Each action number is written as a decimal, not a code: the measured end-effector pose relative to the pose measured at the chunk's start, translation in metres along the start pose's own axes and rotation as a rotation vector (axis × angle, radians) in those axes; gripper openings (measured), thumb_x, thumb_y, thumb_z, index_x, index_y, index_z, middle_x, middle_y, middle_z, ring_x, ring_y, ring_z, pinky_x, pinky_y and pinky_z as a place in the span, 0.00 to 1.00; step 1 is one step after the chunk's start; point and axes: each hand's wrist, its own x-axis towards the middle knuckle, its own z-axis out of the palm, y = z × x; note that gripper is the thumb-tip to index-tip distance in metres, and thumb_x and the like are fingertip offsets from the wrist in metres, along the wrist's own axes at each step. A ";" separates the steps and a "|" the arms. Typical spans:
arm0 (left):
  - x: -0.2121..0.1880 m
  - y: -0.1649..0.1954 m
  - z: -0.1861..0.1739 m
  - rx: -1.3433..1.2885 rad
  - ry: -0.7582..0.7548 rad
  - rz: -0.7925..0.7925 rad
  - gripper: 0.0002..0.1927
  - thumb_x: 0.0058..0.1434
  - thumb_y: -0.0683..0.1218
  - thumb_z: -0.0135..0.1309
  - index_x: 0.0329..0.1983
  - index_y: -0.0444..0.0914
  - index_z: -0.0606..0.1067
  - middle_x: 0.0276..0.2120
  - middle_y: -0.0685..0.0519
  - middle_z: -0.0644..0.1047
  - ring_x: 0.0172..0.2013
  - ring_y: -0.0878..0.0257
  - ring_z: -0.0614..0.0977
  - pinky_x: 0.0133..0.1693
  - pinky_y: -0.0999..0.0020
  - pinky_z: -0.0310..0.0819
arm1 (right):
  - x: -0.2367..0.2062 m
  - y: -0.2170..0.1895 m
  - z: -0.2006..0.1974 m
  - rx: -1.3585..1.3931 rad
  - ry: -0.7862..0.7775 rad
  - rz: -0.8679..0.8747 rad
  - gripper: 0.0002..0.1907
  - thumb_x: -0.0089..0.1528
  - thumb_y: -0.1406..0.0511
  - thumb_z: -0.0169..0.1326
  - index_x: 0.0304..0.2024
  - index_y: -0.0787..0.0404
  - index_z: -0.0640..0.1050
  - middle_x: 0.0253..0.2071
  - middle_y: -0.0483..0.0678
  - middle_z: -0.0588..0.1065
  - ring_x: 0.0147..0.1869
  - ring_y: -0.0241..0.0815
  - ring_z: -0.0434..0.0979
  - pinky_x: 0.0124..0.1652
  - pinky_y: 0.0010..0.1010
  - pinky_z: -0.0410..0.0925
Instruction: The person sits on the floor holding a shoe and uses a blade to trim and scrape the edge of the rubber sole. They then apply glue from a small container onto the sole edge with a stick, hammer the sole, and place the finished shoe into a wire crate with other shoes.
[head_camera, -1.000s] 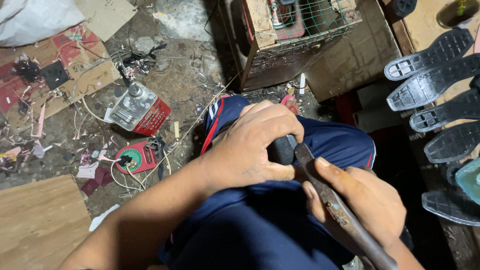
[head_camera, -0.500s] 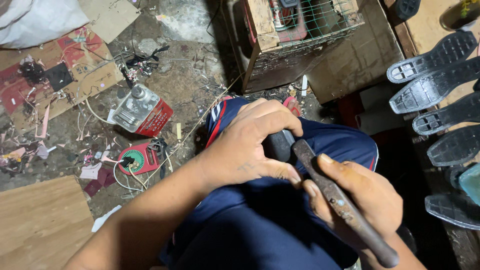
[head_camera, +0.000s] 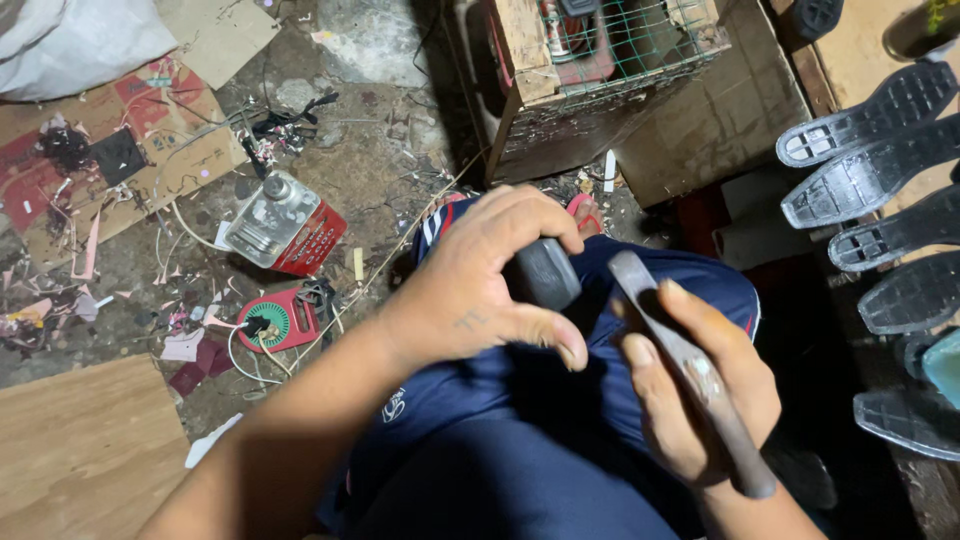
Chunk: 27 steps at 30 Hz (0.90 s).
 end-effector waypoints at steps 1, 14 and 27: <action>-0.002 0.001 0.003 -0.007 -0.006 -0.004 0.37 0.45 0.63 0.74 0.51 0.42 0.72 0.48 0.54 0.76 0.52 0.55 0.78 0.58 0.63 0.70 | -0.002 0.002 0.001 -0.021 -0.002 0.039 0.25 0.67 0.72 0.57 0.65 0.71 0.68 0.51 0.57 0.80 0.48 0.38 0.81 0.49 0.25 0.75; -0.009 0.008 0.020 0.101 -0.106 0.058 0.28 0.47 0.52 0.69 0.51 0.43 0.74 0.50 0.54 0.77 0.56 0.53 0.78 0.62 0.56 0.66 | 0.002 -0.017 -0.018 -0.471 -0.119 -0.243 0.24 0.56 0.68 0.66 0.53 0.66 0.77 0.26 0.46 0.76 0.26 0.33 0.77 0.29 0.22 0.68; -0.009 0.017 0.041 0.080 -0.094 0.066 0.26 0.47 0.49 0.67 0.49 0.42 0.73 0.48 0.54 0.76 0.54 0.54 0.78 0.61 0.56 0.66 | 0.015 -0.044 -0.030 -0.583 -0.196 -0.276 0.23 0.54 0.69 0.68 0.51 0.63 0.78 0.22 0.44 0.73 0.23 0.36 0.74 0.26 0.25 0.67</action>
